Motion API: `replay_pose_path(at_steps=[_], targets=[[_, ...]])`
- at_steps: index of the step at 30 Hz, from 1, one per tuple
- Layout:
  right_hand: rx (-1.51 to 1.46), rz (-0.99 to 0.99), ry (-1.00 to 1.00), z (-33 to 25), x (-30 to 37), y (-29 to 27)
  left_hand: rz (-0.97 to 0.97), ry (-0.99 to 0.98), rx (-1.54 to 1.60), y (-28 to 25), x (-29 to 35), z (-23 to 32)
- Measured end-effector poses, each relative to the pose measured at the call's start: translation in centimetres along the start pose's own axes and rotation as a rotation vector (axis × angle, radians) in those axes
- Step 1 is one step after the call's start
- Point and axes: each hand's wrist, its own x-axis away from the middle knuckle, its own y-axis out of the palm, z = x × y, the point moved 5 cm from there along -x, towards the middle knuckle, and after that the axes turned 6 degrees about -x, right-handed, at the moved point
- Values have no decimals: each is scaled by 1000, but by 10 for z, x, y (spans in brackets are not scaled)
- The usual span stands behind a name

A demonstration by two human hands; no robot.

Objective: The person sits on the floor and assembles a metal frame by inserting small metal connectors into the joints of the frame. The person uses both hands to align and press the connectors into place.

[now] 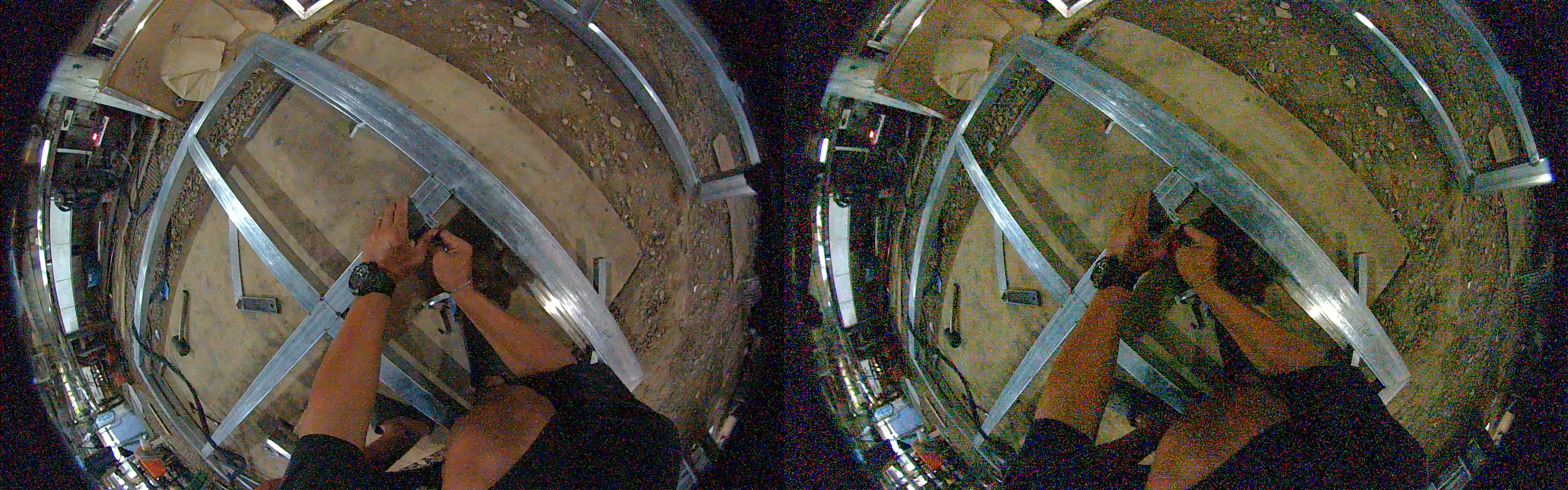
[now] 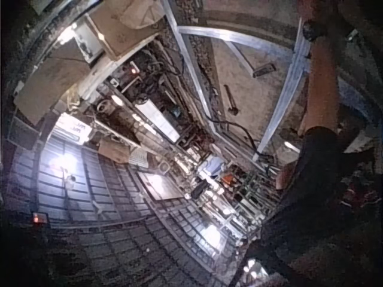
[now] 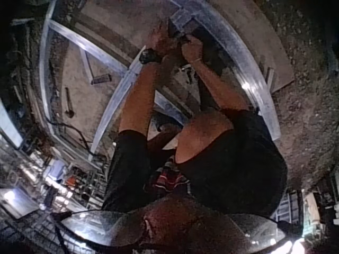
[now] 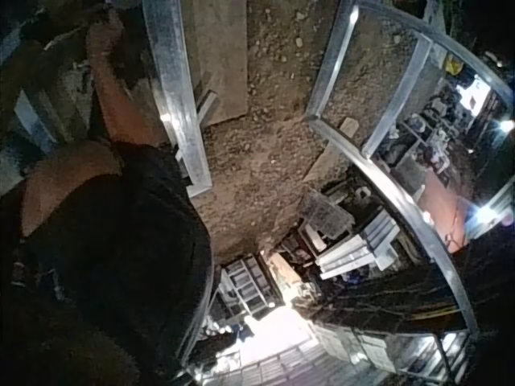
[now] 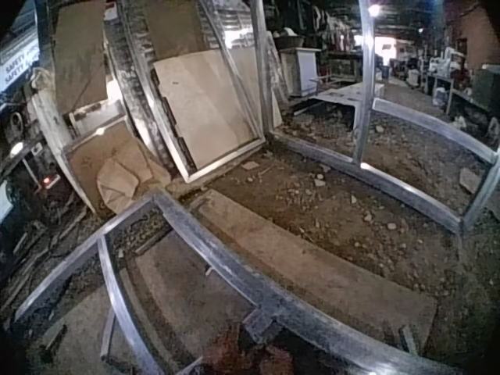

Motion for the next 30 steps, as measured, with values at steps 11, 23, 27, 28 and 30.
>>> replay_pose_path(at_steps=[11,23,27,28,30], targets=[[-6,-128,145,3,-1,-3,-10,4,56,0,0,0],[149,-124,8,-35,8,-43,-164,-73,79,-9,-4,18],[500,-328,-188,-62,51,-65,21,32,39,12,1,-2],[657,-501,-149,-68,66,-68,-19,8,68,6,1,1],[989,-847,-141,-66,99,-59,-45,1,66,-2,2,-3]])
